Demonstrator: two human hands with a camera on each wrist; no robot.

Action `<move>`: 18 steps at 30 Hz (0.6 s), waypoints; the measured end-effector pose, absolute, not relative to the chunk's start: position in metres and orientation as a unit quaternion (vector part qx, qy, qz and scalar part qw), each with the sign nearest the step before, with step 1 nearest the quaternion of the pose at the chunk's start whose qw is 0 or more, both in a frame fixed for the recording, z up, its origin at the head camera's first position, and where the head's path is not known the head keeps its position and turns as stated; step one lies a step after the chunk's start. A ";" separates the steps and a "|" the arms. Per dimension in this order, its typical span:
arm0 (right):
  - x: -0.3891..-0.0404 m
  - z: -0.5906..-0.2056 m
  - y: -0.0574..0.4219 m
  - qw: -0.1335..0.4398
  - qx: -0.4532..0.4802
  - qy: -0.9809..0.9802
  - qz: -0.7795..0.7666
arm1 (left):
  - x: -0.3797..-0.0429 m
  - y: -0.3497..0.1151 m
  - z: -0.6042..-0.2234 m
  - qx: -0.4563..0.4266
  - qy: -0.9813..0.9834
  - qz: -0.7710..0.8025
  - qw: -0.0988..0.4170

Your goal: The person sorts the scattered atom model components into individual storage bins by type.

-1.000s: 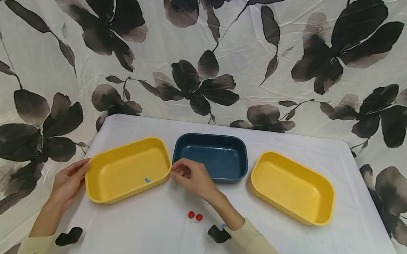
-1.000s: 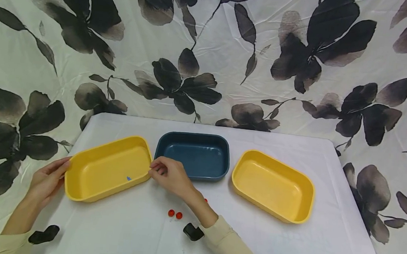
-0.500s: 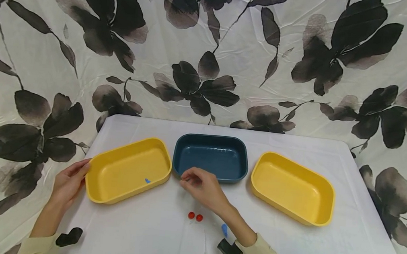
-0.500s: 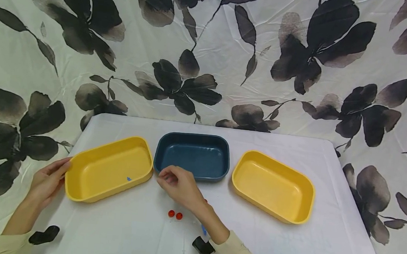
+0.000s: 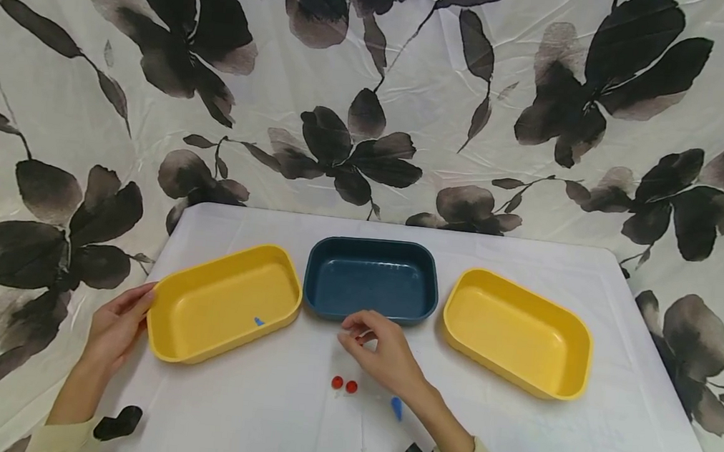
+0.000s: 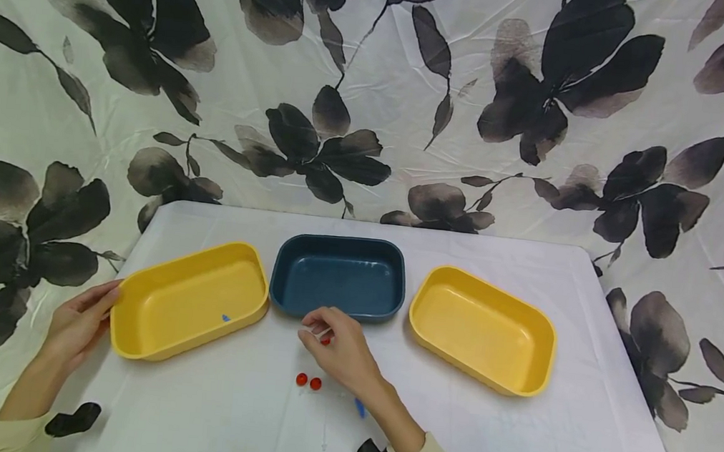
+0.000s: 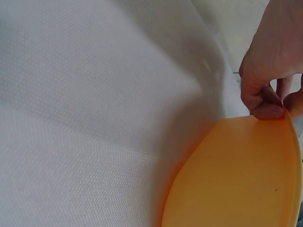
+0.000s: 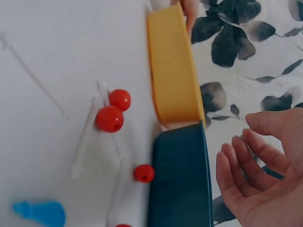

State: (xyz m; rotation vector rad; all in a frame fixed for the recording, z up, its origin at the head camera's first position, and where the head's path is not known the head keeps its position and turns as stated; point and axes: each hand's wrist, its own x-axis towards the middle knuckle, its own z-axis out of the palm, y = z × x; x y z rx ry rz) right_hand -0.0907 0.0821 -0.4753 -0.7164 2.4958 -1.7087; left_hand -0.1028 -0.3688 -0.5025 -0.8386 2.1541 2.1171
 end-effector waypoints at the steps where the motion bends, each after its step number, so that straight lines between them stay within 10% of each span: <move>1: -0.089 -0.476 0.085 0.015 -0.227 0.804 -0.549 | -0.103 -0.369 -0.502 -0.268 0.686 0.676 0.004; 18: -0.071 -0.489 0.123 -0.036 -0.174 0.827 -0.534 | -0.104 -0.367 -0.501 -0.283 0.681 0.675 0.010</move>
